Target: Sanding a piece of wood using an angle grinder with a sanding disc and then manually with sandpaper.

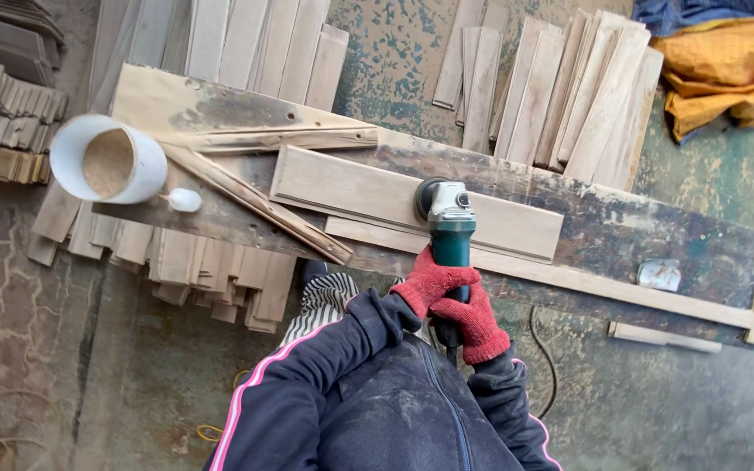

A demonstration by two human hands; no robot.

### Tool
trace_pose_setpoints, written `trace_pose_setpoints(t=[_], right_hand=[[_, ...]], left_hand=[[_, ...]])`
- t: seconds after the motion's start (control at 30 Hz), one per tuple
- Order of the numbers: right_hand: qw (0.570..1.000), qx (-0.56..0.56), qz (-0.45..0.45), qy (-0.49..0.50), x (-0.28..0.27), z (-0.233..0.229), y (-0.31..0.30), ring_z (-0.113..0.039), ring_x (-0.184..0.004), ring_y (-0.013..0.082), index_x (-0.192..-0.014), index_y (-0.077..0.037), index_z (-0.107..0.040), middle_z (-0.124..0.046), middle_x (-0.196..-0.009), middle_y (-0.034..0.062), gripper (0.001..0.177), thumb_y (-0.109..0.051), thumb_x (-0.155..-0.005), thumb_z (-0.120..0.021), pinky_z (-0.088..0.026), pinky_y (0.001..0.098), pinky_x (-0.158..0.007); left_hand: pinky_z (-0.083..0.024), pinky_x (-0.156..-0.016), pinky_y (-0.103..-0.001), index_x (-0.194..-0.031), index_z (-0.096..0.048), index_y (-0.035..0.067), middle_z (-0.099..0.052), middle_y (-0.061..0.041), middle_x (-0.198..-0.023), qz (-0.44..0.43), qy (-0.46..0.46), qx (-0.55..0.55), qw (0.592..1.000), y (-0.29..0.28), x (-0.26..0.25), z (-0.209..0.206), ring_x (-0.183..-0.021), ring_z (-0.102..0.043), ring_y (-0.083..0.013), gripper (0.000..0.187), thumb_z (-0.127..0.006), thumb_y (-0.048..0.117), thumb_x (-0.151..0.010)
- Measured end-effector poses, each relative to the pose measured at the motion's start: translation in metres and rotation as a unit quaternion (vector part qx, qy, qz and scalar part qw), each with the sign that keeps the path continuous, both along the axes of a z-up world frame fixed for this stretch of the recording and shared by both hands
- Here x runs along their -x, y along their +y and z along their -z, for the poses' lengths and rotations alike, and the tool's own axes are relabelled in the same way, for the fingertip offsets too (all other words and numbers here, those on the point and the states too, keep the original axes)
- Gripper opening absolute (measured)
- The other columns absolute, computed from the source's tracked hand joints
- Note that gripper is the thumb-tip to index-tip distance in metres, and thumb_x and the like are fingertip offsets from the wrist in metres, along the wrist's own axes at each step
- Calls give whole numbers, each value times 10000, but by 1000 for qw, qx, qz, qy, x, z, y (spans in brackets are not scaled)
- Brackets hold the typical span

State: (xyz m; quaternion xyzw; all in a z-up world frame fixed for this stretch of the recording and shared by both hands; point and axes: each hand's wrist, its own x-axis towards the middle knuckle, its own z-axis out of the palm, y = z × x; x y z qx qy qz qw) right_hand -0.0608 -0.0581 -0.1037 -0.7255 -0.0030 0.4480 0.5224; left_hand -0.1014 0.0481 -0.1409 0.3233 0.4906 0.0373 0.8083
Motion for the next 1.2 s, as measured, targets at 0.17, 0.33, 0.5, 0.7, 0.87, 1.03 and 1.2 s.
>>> trace_pose_setpoints(t=[0.17, 0.33, 0.5, 0.7, 0.87, 1.03, 1.2], right_hand=[[997, 61, 53, -18, 45, 11, 19, -646, -798, 281, -1021, -55, -684, -664, -850, 181, 618, -154, -482, -970, -582, 479, -678], [991, 106, 75, -35, 52, 17, 17, -639, -830, 270, -1055, -87, -709, -678, -880, 166, 591, -234, -542, -962, -556, 451, -751], [992, 32, 120, -18, 56, -6, 32, -633, -810, 258, -990, -67, -698, -668, -849, 146, 530, -126, -510, -915, -537, 389, -684], [997, 48, 58, -33, 57, -1, 45, -631, -850, 282, -1004, -48, -713, -672, -857, 168, 585, -154, -473, -936, -547, 436, -721], [998, 47, 28, -44, 65, -15, 65, -637, -851, 268, -987, -53, -720, -681, -851, 154, 584, -133, -454, -945, -541, 412, -737], [997, 64, -12, -49, 70, -2, 69, -646, -875, 275, -990, -44, -729, -696, -874, 161, 579, -152, -465, -948, -547, 420, -770], [994, 83, -47, -50, 77, 16, 81, -660, -904, 289, -1000, -53, -724, -702, -890, 175, 603, -187, -463, -963, -540, 442, -802]], left_hand=[[-579, -910, -517, -1217, -621, 33, -707, -210, -1024, 53, 11, 10, 998, 28, 20, -4, -1028, -699, -427, 865, -977, 172, -441], [-549, -956, -544, -1243, -598, 5, -702, -246, -1085, 113, 2, 13, 993, 35, 20, 1, -1097, -667, -479, 910, -984, 162, -435], [-593, -905, -509, -1218, -620, 73, -725, -185, -1049, 135, 16, -4, 991, 36, 12, 20, -1038, -704, -427, 909, -1010, 196, -406], [-619, -838, -521, -1210, -628, 103, -730, -182, -1046, 80, 12, 31, 996, 43, 19, 41, -1003, -715, -421, 909, -1027, 144, -395], [-616, -835, -550, -1223, -615, 77, -721, -222, -1061, 65, 24, 35, 997, 68, 34, 17, -1008, -704, -459, 933, -1025, 131, -386], [-575, -970, -536, -1265, -629, 127, -718, -189, -1144, 91, 51, 10, 995, 78, 48, 6, -1113, -675, -443, 936, -1018, 239, -421], [-574, -982, -526, -1261, -646, 174, -728, -158, -1149, 69, 67, -2, 995, 90, 65, 15, -1122, -678, -416, 936, -1019, 280, -410]])
